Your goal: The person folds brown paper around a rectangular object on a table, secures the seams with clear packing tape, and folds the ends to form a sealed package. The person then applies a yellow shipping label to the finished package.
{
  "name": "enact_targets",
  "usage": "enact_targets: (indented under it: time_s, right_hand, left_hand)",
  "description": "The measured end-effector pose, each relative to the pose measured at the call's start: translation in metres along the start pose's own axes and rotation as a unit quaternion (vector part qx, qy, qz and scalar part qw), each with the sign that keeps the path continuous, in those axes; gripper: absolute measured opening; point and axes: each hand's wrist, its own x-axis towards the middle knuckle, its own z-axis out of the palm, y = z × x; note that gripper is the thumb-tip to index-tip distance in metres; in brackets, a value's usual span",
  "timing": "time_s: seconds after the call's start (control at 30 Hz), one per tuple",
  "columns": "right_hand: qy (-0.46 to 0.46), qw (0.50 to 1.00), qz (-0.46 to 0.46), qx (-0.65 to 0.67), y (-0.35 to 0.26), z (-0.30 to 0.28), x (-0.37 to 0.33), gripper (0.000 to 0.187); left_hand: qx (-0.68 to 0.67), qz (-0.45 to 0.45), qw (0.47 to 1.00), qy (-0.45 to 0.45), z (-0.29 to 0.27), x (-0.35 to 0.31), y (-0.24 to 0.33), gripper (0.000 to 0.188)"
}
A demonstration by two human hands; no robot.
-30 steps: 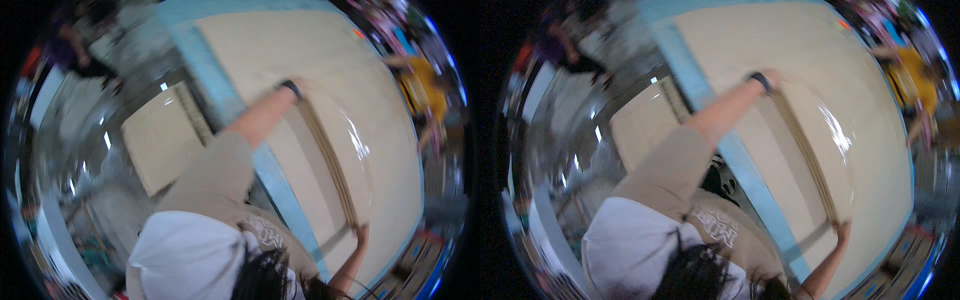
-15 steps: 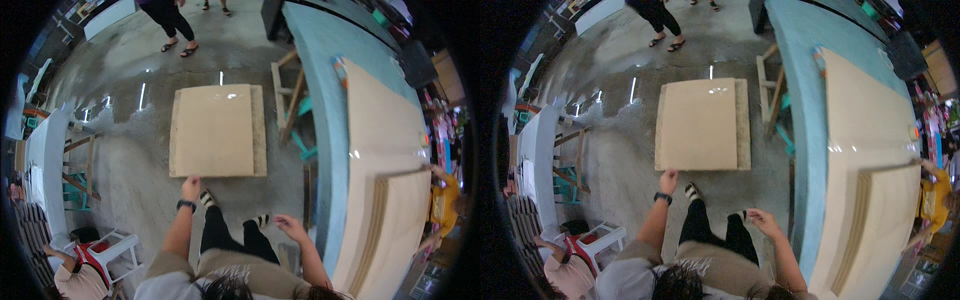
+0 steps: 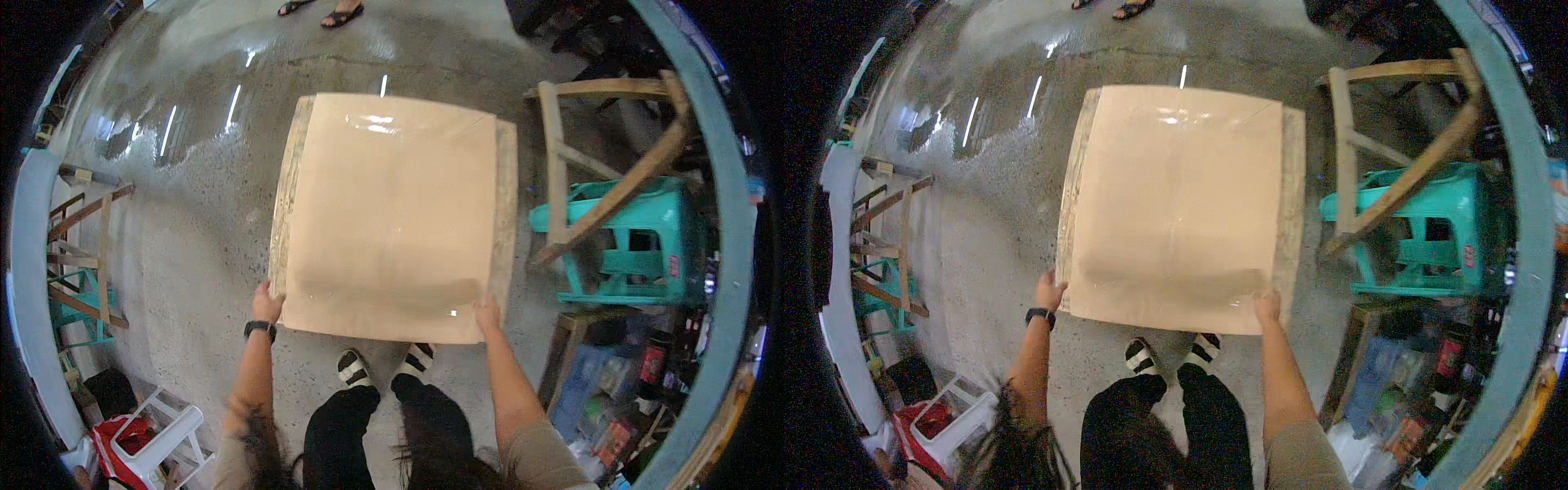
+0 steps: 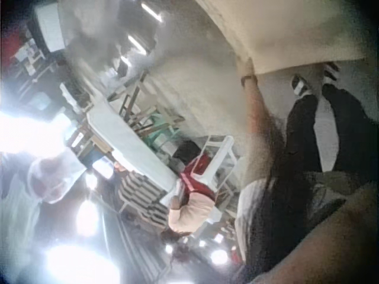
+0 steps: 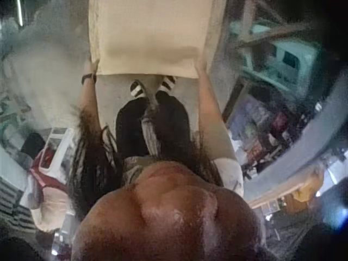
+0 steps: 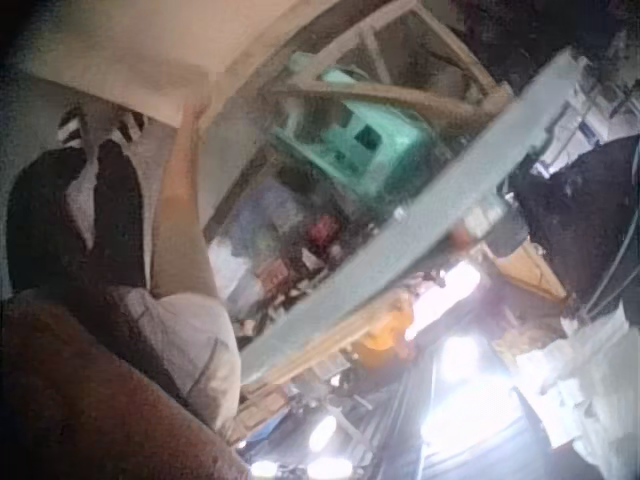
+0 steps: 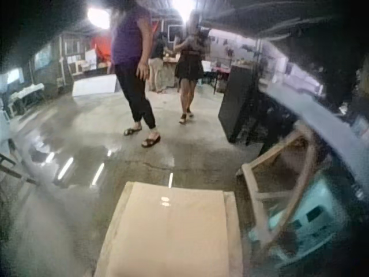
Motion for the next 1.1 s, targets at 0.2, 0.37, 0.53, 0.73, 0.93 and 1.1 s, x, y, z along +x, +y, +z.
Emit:
enact_targets:
  time_s: [0.2,0.37,0.53,0.73,0.93,1.1]
  right_hand:
    - [0.118,0.980,0.141,0.075,0.021,0.044,0.085,0.063]
    - [0.134,0.979,0.097,0.120,0.052,0.026,0.110,0.065]
    - [0.039,0.979,0.123,0.155,0.063,0.004,0.103,0.065]
    - [-0.013,0.991,0.066,0.114,-0.021,-0.029,0.034,0.066]
    - [-0.131,0.984,0.112,-0.051,-0.051,-0.147,-0.075,0.050]
    - [-0.225,0.964,0.123,-0.067,-0.062,-0.269,-0.189,0.043]
  left_hand:
    - [0.018,-0.081,0.996,-0.041,0.083,0.086,0.049,0.067]
    - [0.054,-0.101,0.993,-0.003,0.103,0.100,0.056,0.068]
    - [0.003,-0.128,0.992,0.014,0.111,0.109,0.054,0.076]
    - [0.099,-0.097,0.990,0.040,0.047,0.073,0.079,0.074]
    - [0.179,-0.085,0.980,-0.032,-0.096,-0.051,0.106,0.068]
    - [0.221,-0.121,0.955,-0.155,-0.203,-0.193,0.137,0.065]
